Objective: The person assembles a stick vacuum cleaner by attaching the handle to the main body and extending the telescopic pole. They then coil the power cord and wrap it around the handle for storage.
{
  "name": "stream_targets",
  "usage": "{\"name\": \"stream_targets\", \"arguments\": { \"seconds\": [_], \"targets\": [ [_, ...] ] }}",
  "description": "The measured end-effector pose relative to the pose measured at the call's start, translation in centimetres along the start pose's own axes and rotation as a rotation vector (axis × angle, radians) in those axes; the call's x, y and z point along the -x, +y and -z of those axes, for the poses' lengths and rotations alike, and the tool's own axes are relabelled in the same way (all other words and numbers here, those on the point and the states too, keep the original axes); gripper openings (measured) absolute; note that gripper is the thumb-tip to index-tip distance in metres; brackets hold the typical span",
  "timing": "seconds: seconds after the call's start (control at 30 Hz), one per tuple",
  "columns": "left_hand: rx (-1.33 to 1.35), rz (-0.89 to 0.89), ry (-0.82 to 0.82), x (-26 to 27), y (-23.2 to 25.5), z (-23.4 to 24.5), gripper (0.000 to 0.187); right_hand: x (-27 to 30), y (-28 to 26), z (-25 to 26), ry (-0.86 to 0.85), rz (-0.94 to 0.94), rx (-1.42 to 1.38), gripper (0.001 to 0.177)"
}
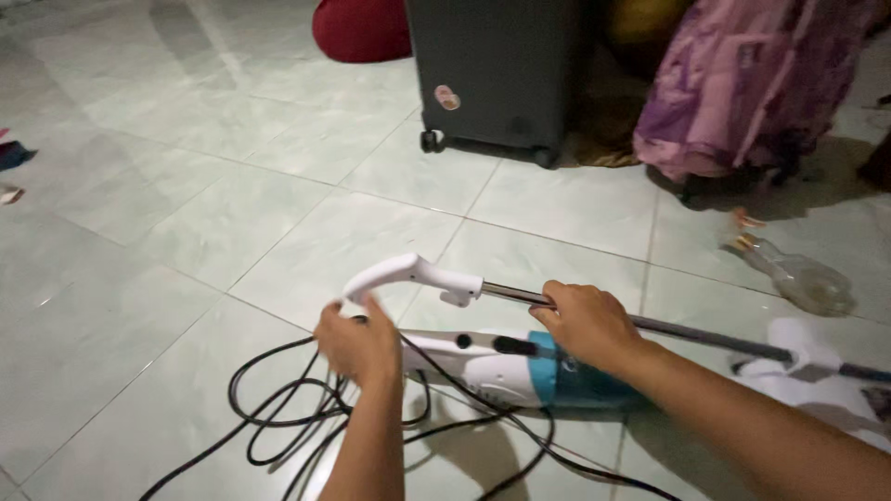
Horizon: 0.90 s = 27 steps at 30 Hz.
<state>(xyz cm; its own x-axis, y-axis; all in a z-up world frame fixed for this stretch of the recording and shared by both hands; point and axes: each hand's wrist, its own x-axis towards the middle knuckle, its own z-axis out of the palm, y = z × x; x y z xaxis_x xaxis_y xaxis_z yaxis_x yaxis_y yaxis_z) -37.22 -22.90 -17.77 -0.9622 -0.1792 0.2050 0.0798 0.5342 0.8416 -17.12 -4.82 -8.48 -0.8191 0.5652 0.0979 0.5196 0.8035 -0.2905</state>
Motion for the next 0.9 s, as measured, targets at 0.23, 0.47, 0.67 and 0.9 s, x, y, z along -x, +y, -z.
{"name": "stream_targets", "arguments": {
  "seconds": [0.23,0.47,0.67,0.9],
  "targets": [
    [0.007,0.061,-0.502,-1.3,-9.9,-3.5,0.06,-4.9,-5.6,-7.7,-0.052,0.079,-0.06,0.031],
    [0.236,0.157,-0.492,-0.5,-13.9,-5.4,0.022,-7.4,-10.4,-13.3,-0.334,0.0,-0.014,0.033],
    [0.426,0.499,-0.312,-2.2,-9.5,-0.8,0.027,-8.4,-8.5,-15.3,-0.338,0.03,0.028,0.039],
    [0.19,0.349,-0.038,-0.1,1.8,6.2,0.032,-9.9,-3.5,-3.4,-0.305,0.032,-0.066,0.045]
  ]
}}
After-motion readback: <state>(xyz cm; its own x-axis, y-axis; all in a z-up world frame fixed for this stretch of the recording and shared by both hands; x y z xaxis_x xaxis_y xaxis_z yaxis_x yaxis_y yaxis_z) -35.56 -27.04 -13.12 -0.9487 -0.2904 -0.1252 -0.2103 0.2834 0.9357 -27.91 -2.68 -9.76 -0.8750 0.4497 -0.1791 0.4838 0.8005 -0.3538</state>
